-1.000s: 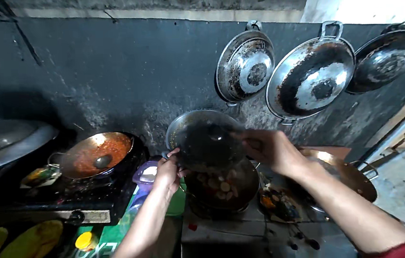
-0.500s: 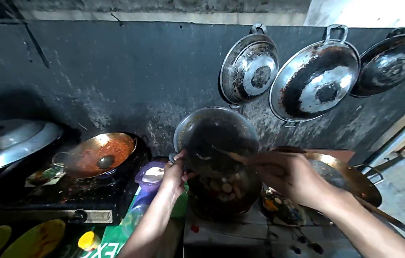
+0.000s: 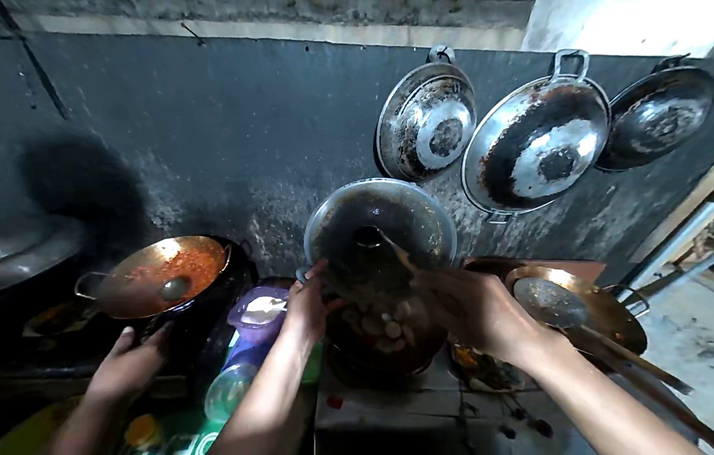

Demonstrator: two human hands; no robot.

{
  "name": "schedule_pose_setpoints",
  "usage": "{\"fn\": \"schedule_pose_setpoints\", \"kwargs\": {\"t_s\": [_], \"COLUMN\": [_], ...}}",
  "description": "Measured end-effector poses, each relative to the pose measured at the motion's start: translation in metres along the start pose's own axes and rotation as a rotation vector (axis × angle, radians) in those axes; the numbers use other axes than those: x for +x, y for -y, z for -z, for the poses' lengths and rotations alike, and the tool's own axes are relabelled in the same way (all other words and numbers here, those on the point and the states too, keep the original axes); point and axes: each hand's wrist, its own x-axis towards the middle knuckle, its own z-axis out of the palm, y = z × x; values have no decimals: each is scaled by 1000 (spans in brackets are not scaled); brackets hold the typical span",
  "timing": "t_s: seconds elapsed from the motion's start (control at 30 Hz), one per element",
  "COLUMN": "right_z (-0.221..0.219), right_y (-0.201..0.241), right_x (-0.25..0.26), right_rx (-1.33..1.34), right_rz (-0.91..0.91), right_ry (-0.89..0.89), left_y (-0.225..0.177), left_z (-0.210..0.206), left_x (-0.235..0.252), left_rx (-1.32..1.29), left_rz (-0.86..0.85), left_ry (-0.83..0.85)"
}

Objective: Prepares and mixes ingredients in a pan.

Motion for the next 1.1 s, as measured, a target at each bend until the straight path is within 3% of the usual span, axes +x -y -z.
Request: {"fn": "schedule_pose_setpoints", "kwargs": {"t_s": [0.07,0.13,0.2,0.37,0.6,0.7,0.87,0.97,1.1], "right_z": [4,11,12,-2,34,44,13,-15,-26], "right_y": [4,15,16,0,2,-11,-10,-12,-19], "right_x": [-1,-11,-16,-8,-74,-75,-54,-48,-76], "right_rx": [29,97,109,138,140,245,44,-15,-90], "right_rz": [-21,-10,-19,-54,-105,-277,-538,-495,-393], "right_ry": [27,82,101,63,329,475,151,82,59], "left_y": [61,84,83,83,81,81,90,95,97], "left_z": [38,48,46,45,53,52,53,53,53], "left_x": [84,127,130,127,138,144,153,156,160], "left_rx": [-93,-132,-112,-79,14,9,108,172,249], "left_rz": [-166,-132,-71,-111,-201,-253,-389,-471,-511], "left_ry": [180,173,126,171,201,203,192,210,196]}}
